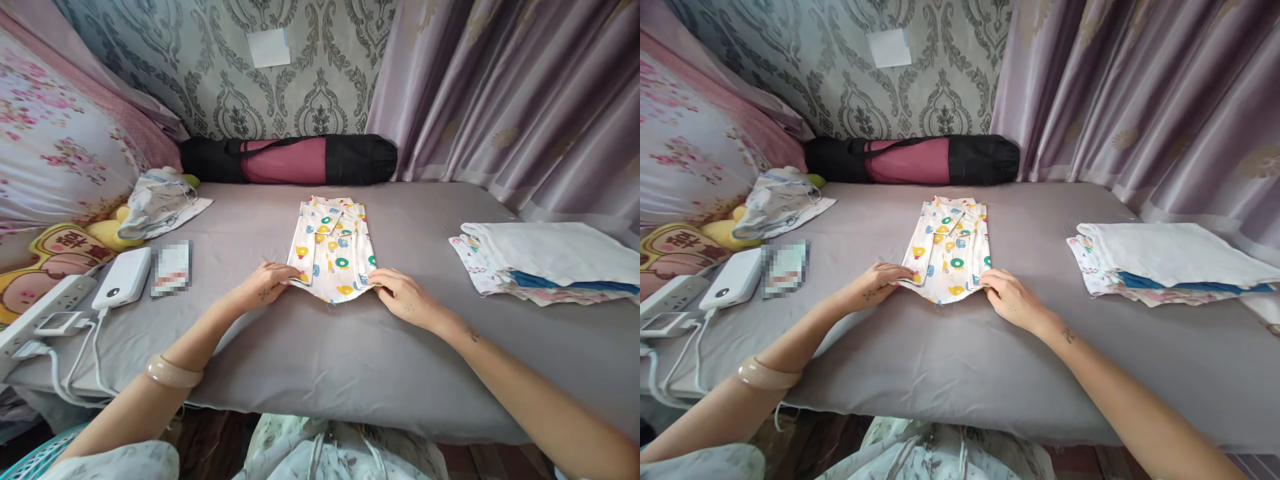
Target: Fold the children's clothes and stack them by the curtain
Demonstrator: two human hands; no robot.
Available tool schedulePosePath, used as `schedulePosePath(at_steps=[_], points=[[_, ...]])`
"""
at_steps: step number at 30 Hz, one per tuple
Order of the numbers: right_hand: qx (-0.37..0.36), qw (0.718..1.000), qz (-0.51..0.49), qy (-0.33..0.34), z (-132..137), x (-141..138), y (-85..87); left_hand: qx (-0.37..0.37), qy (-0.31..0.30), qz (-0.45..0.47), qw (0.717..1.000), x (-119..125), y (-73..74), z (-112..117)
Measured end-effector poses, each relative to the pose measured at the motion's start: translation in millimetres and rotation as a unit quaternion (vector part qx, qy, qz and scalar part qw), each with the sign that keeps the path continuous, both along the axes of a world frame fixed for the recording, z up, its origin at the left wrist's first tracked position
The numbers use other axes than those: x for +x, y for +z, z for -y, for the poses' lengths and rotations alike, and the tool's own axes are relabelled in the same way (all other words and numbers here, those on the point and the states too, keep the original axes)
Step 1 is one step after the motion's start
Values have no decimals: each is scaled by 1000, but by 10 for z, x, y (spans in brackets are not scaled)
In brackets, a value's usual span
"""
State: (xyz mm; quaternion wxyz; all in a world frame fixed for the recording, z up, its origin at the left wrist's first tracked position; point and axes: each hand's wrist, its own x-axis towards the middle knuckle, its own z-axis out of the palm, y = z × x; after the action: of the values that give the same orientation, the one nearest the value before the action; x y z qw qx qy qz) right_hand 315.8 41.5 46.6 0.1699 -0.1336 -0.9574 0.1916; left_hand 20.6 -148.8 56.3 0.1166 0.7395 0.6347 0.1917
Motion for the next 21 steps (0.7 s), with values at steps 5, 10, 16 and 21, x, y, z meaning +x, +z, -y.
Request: schedulePosePath(at_steps=[5, 10, 16, 21], points=[[-56, 996, 10, -69, -123, -117, 95, -28, 124, 80, 989, -8, 48, -116], [-60, 987, 24, -145, -272, -264, 77, -15, 200, 171, 965, -40, 11, -289], [1, 985, 47, -168, -342, -365, 24, -3, 246, 199, 949, -96, -96, -458], [44, 984, 44, -166, -376, -371, -55, -9, 269, 145, 952, -92, -93, -507]])
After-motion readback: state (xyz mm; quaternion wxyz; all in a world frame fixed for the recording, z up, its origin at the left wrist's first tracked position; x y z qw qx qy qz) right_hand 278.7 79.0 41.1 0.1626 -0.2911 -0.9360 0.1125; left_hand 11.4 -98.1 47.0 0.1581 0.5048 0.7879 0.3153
